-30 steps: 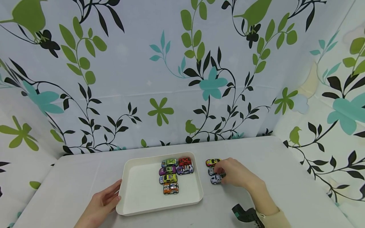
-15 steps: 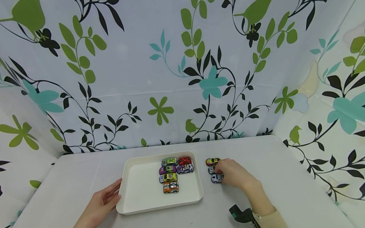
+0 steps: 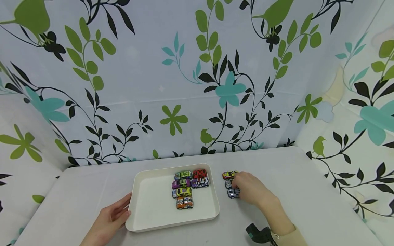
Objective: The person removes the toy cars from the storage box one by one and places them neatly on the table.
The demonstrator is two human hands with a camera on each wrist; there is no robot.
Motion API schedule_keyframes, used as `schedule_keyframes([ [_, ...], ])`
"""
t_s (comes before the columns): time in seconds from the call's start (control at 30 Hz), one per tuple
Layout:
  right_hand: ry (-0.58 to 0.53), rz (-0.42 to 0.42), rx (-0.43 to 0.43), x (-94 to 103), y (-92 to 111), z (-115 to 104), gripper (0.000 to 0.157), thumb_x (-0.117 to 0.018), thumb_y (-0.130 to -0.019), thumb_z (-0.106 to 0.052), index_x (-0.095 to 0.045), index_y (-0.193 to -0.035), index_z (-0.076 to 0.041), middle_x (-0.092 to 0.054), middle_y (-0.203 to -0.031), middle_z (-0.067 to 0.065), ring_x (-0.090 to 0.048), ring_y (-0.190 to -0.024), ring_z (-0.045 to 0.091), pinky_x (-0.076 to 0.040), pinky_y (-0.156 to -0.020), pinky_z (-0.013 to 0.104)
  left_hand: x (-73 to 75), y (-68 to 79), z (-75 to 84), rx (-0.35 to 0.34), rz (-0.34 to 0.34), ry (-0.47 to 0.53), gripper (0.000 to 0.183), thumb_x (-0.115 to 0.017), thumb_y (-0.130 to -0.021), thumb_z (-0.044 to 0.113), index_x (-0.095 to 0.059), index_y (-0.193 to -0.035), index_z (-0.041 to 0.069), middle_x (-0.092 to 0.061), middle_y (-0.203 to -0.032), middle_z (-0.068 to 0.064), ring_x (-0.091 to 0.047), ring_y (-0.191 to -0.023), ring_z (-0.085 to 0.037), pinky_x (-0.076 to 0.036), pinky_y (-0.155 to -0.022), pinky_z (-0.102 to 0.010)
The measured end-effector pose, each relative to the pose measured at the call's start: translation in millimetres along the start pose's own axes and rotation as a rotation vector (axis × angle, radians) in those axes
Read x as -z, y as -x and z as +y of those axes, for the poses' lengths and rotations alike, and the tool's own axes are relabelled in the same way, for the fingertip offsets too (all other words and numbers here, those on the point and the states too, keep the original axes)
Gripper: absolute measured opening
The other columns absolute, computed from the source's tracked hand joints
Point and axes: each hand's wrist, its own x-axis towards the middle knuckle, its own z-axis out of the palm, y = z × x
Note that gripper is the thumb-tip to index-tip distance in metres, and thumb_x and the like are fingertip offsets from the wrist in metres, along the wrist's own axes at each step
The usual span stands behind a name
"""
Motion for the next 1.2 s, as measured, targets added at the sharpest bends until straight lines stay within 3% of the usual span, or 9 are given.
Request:
schedule_keyframes([
  [0.27, 0.013, 0.020, -0.001, 2.2, -0.4, -4.0, 0.028, -0.072, -0.067, 0.018, -0.077, -0.078, -0.008, -0.068, -0.082, 0.000, -0.058, -0.081, 0.016, -0.054, -0.076, 0.039, -0.9, -0.2, 0.4, -0.005, 0.000, 0.008, 0.059, -0.058, -0.099, 0.004, -0.035, -0.152, -0.003, -0.036, -0.154, -0.028, -0.052, -0.133, -0.039, -0.060, -0.088, -0.033],
  [0.4, 0.012, 0.030, -0.001, 3.8, -1.5, -6.7, 0.018, -0.081, -0.072, 0.004, -0.078, -0.086, -0.007, -0.069, -0.088, 0.000, -0.061, -0.085, 0.016, -0.056, -0.081, 0.038, -0.9, -0.3, 0.2, -0.004, -0.003, 0.022, 0.059, -0.058, -0.099, 0.003, -0.035, -0.152, -0.003, -0.036, -0.154, -0.028, -0.052, -0.133, -0.039, -0.060, -0.088, -0.034],
  [0.53, -0.035, 0.038, -0.015, 3.3, -3.1, -9.5, 0.020, -0.084, -0.077, -0.008, -0.078, -0.096, -0.007, -0.071, -0.099, 0.001, -0.064, -0.096, 0.020, -0.056, -0.089, 0.040, -0.9, -0.1, -0.2, -0.004, -0.004, 0.030, 0.059, -0.059, -0.099, 0.003, -0.035, -0.152, -0.003, -0.036, -0.154, -0.028, -0.052, -0.133, -0.039, -0.060, -0.088, -0.034],
  [0.73, -0.088, 0.075, 0.062, 0.9, -5.9, -13.4, 0.023, -0.080, -0.083, -0.012, -0.075, -0.104, -0.004, -0.071, -0.110, 0.007, -0.066, -0.107, 0.027, -0.055, -0.097, 0.045, -1.1, 0.1, -0.6, -0.008, 0.005, 0.023, 0.059, -0.059, -0.099, 0.003, -0.036, -0.152, -0.003, -0.037, -0.154, -0.028, -0.053, -0.132, -0.038, -0.060, -0.088, -0.033],
  [1.0, -0.054, 0.156, 0.189, -7.1, -10.0, -18.2, 0.025, -0.077, -0.086, -0.015, -0.073, -0.109, -0.005, -0.071, -0.105, 0.004, -0.067, -0.101, 0.023, -0.057, -0.091, 0.042, -0.4, 0.7, -2.1, -0.030, 0.005, 0.027, 0.059, -0.060, -0.098, 0.003, -0.037, -0.151, -0.003, -0.038, -0.153, -0.028, -0.055, -0.130, -0.036, -0.059, -0.088, -0.032],
  [1.2, -0.048, 0.189, 0.192, -11.4, -10.8, -24.8, 0.030, -0.077, -0.087, -0.018, -0.072, -0.114, -0.007, -0.071, -0.111, 0.004, -0.066, -0.106, 0.024, -0.056, -0.094, 0.044, 0.4, 0.9, -3.6, -0.049, 0.009, 0.019, 0.058, -0.061, -0.098, 0.003, -0.038, -0.151, -0.003, -0.039, -0.153, -0.027, -0.056, -0.129, -0.034, -0.059, -0.089, -0.031],
])
